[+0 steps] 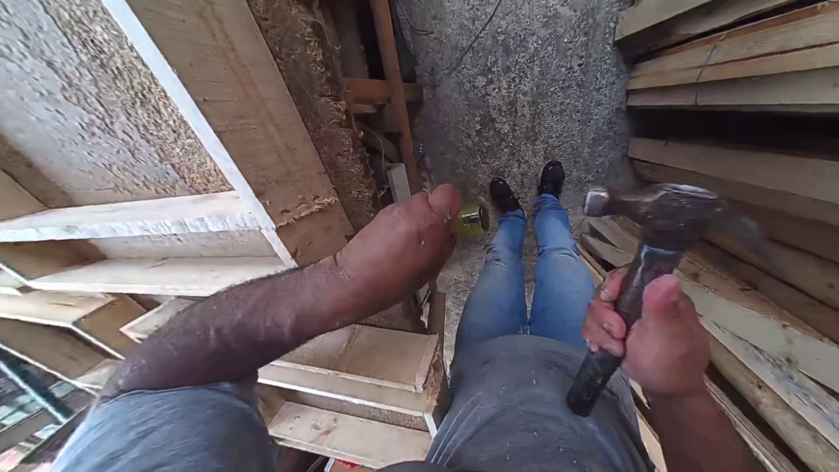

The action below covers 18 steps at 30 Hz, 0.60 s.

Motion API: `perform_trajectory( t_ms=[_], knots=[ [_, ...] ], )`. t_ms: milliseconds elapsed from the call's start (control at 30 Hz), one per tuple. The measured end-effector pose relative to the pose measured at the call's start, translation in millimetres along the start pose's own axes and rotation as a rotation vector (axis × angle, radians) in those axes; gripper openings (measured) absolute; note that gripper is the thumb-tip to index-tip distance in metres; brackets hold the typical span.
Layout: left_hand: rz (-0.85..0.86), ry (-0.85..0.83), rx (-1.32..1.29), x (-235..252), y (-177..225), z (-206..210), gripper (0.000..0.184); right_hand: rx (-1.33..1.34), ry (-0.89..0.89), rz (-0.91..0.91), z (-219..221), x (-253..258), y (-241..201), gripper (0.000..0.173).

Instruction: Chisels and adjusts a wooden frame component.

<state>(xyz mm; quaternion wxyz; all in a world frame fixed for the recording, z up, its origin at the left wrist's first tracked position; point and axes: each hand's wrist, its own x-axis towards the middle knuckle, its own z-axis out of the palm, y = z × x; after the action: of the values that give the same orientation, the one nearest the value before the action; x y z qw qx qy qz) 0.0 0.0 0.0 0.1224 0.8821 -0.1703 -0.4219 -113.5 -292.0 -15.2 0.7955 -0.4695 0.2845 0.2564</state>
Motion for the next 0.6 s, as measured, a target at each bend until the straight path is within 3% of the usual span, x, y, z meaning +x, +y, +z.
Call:
perform_trajectory(
  t_ms=[67, 133, 200, 267, 367, 467, 533, 600],
  knots=[
    [0.008, -0.025, -0.009, -11, 1, 4, 0.016, 0.211, 0.006, -0.252, -30, 0, -16, 0.060],
    [0.034, 0.010, 0.032, -10, -6, 2, 0.018, 0.302, -0.002, -0.325, 4, 10, 7, 0.059],
    [-0.031, -0.070, 0.051, -10, -8, 7, 0.017, 0.076, -0.001, -0.103, 53, -3, 47, 0.054],
    [-0.046, -0.112, 0.061, -15, -17, 14, 0.016, -0.102, -0.131, 0.084, 41, -13, 56, 0.053],
    [0.052, -0.089, 0.101, -25, -28, 14, 0.017, -0.078, -0.032, -0.018, -10, -10, 46, 0.052],
    [0.356, -0.098, 0.078, -23, -40, 6, 0.014, -0.066, 0.122, -0.085, -49, 0, 44, 0.055],
    [0.505, -0.174, -0.050, -30, -43, 10, 0.014, -0.182, 0.148, -0.016, -56, -9, 48, 0.055],
    [0.522, -0.200, -0.143, -33, -46, 10, 0.021, -0.273, 0.094, -0.004, -53, -12, 57, 0.052]
  ],
)
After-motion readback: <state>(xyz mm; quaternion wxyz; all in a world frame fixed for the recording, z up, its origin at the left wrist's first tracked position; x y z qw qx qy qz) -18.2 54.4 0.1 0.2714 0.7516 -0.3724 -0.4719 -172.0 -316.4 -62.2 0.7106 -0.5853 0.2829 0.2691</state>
